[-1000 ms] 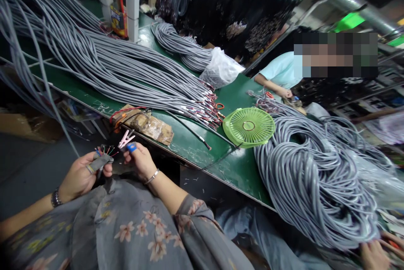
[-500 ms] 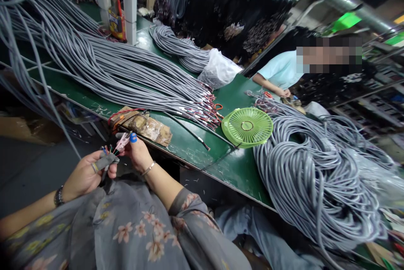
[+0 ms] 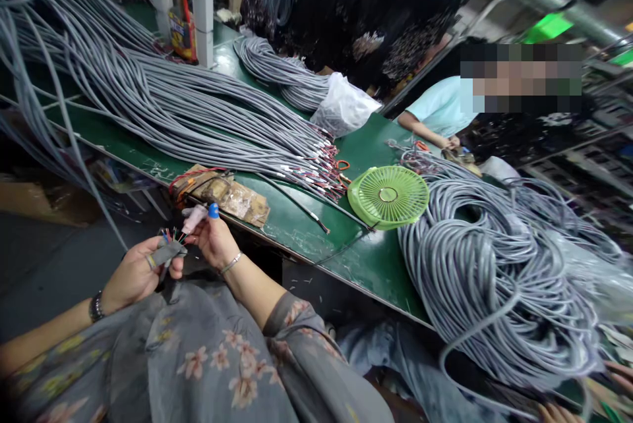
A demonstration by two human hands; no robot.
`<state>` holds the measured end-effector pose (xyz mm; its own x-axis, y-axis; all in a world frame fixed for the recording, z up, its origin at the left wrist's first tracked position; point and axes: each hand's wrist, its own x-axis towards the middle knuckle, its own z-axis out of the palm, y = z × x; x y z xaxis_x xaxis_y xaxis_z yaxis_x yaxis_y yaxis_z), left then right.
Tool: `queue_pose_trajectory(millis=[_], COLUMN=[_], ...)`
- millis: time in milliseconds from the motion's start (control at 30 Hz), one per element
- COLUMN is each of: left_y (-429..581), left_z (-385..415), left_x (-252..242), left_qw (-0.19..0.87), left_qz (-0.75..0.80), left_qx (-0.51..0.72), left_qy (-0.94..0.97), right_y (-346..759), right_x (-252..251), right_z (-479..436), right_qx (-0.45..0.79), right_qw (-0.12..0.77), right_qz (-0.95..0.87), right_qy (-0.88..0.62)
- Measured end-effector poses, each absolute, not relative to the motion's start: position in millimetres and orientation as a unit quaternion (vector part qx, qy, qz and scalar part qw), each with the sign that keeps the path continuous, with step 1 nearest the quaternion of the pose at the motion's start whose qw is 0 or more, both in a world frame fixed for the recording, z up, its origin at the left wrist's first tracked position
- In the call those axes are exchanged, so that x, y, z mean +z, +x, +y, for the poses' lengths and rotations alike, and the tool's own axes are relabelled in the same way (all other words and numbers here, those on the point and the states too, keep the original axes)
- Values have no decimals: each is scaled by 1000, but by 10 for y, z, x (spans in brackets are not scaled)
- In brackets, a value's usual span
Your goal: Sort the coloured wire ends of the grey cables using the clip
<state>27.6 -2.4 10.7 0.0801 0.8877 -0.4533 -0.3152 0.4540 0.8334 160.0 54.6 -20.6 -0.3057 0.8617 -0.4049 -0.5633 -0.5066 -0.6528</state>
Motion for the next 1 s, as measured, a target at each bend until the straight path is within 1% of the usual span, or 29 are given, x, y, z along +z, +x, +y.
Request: queue_pose_trajectory(millis=[167,333,467,533,700,867,1000], left_y=[240,268,301,306,305,308,299], left_z=[-87,-73,-39,-29,-17,-8,-14], left_x=[131,180,201,199,165,95,57], left_qw=[662,653,655,655,655,653,649], left_qz=[512,507,509,507,507,514,522], left_qx=[461,490,495,497,494,487,481], left_qy=[296,277,259,261,264,268,273], right_y=[1655,1650,1642,1637,1608,1567,1562], right_x=[-173,-212,-284,-306,-279,-263,-279], right_z=[529,520,490,491,553,578,556], right_qx=[800,759,693,679,773,773,785], right_qw=[441,477,527,534,456,481,470], right_qz=[-195,-242,-294,-308,-239,-187,-177], right_qy=[-356,-371,-394,-399,-369,-369,-362])
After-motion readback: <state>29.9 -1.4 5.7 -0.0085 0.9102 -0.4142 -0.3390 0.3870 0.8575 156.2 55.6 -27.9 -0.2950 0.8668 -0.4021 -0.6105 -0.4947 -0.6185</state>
